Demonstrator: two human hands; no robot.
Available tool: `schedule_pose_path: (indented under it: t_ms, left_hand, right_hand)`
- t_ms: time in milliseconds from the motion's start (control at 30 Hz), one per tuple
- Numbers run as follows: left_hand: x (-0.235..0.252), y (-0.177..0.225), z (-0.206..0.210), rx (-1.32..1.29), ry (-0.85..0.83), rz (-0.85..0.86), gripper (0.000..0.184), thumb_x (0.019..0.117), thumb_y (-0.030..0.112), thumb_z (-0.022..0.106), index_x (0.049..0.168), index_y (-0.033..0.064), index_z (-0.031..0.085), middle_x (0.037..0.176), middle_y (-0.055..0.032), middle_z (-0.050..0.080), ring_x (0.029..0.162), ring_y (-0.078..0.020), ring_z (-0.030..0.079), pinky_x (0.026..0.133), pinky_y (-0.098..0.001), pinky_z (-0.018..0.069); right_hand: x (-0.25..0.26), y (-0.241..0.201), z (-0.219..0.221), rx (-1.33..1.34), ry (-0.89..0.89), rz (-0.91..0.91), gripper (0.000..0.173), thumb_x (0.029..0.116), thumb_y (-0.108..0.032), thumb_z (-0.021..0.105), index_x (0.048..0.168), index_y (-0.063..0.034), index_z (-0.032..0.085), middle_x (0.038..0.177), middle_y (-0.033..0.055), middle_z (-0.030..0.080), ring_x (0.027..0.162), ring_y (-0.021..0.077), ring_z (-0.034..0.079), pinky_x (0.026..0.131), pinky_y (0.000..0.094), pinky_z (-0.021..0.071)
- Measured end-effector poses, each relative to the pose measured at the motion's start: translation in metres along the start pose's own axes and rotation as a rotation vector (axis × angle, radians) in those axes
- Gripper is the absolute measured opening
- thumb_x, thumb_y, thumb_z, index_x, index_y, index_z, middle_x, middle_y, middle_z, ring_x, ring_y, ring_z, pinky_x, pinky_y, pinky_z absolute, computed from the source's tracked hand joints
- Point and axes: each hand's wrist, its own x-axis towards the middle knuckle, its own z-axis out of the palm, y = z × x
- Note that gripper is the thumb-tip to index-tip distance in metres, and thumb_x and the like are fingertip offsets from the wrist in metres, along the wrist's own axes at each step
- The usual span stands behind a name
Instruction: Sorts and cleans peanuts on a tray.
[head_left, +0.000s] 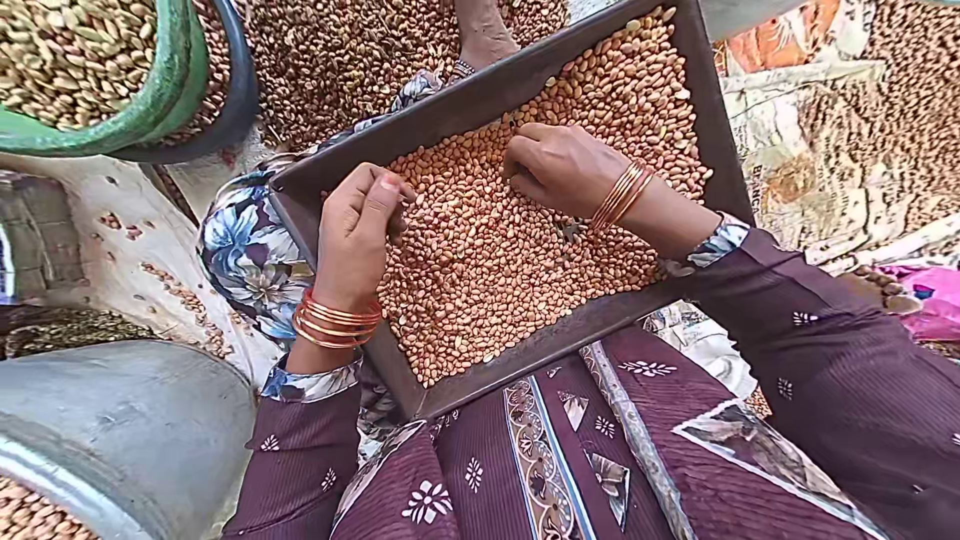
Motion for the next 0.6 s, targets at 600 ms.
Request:
schedule_pose_path:
  t_ms: [600]
  left_hand:
    - [0.021,-0.003,0.022,0.796,-0.106,0.176,0.021,0.102,0.017,0.062,0.108,-0.0004,0.072,0.091,-0.0195,0.059,0.081,-0.034,0.061,0.076,-0.0476,0.0515]
  right_hand:
    - [0.027,0.003,0.001,0.01,0.035,-0.055,0.021,0.1012,-0.014,0.063,0.109,0.005,0.069,0.11,0.0234,0.064,0.1,0.0385,0.068,0.089,0.0483,0.0552]
